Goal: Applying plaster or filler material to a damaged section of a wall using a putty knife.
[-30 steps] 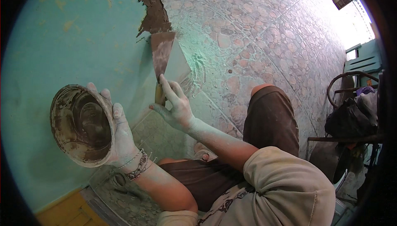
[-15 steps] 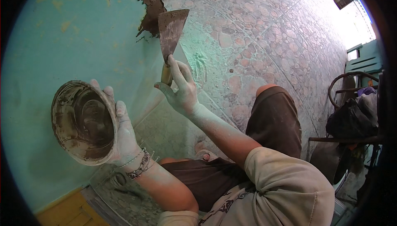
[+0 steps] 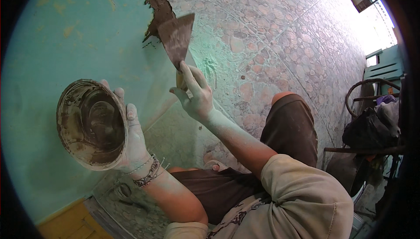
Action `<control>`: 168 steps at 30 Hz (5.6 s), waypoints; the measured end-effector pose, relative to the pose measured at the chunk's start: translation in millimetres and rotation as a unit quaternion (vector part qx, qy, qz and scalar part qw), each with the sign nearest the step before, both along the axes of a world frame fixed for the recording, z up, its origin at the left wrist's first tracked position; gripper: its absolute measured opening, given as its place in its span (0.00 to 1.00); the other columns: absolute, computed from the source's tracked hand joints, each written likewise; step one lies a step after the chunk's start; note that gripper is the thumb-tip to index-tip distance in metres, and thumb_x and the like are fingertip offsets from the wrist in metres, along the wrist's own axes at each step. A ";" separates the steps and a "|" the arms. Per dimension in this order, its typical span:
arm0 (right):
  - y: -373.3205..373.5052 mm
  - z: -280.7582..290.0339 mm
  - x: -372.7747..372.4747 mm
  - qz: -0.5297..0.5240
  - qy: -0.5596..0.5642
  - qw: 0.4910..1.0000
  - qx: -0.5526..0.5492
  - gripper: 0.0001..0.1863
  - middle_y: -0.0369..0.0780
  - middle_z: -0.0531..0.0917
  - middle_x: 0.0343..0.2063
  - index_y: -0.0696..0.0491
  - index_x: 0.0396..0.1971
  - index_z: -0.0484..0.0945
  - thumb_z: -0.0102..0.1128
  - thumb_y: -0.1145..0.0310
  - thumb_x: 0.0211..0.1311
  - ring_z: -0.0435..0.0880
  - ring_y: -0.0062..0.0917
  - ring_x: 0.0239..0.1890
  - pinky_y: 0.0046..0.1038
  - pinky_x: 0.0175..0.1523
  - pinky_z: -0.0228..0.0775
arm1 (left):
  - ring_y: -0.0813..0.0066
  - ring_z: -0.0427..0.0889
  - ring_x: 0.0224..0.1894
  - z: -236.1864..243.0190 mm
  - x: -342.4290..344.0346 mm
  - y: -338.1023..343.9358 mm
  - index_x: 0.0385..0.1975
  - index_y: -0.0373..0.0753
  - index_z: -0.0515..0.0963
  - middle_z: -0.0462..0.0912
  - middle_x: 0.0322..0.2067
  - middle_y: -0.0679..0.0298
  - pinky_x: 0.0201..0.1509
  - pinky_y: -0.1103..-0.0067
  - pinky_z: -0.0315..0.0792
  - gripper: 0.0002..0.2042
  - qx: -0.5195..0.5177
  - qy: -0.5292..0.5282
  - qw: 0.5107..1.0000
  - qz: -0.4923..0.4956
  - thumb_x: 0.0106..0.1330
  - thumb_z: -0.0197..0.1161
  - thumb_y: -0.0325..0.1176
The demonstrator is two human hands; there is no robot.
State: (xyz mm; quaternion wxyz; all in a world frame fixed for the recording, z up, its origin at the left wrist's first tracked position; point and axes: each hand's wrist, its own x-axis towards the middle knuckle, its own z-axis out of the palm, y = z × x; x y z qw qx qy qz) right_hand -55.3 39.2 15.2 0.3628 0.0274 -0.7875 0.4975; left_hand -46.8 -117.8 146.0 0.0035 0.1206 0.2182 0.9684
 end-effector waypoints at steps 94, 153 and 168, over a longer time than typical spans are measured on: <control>99.4 80.7 10.4 0.238 -0.137 0.946 -0.170 0.37 0.41 0.77 0.49 0.54 0.65 0.65 0.68 0.76 0.53 0.76 0.25 0.49 0.26 0.50 0.73 | 0.45 0.68 0.57 -6.7 -5.3 41.4 0.65 0.44 0.61 0.60 0.65 0.49 0.38 0.66 0.70 0.40 -0.041 -0.102 0.993 0.049 0.56 0.61 0.61; 75.6 161.0 63.6 0.317 -0.307 0.807 -0.393 0.38 0.37 0.77 0.32 0.64 0.65 0.60 0.68 0.69 0.57 0.76 0.15 0.28 0.19 0.34 0.72 | 0.46 0.67 0.61 -12.0 -6.0 48.9 0.66 0.45 0.58 0.60 0.66 0.49 0.48 0.63 0.68 0.38 -0.306 -0.078 0.913 0.257 0.59 0.61 0.55; 67.5 161.6 89.8 0.256 -0.262 0.895 -0.256 0.42 0.40 0.76 0.45 0.64 0.66 0.57 0.71 0.70 0.55 0.76 0.18 0.42 0.20 0.46 0.70 | 0.46 0.69 0.57 -4.9 -2.3 29.6 0.65 0.45 0.62 0.63 0.64 0.49 0.39 0.69 0.70 0.40 -0.115 -0.118 0.976 0.143 0.56 0.60 0.63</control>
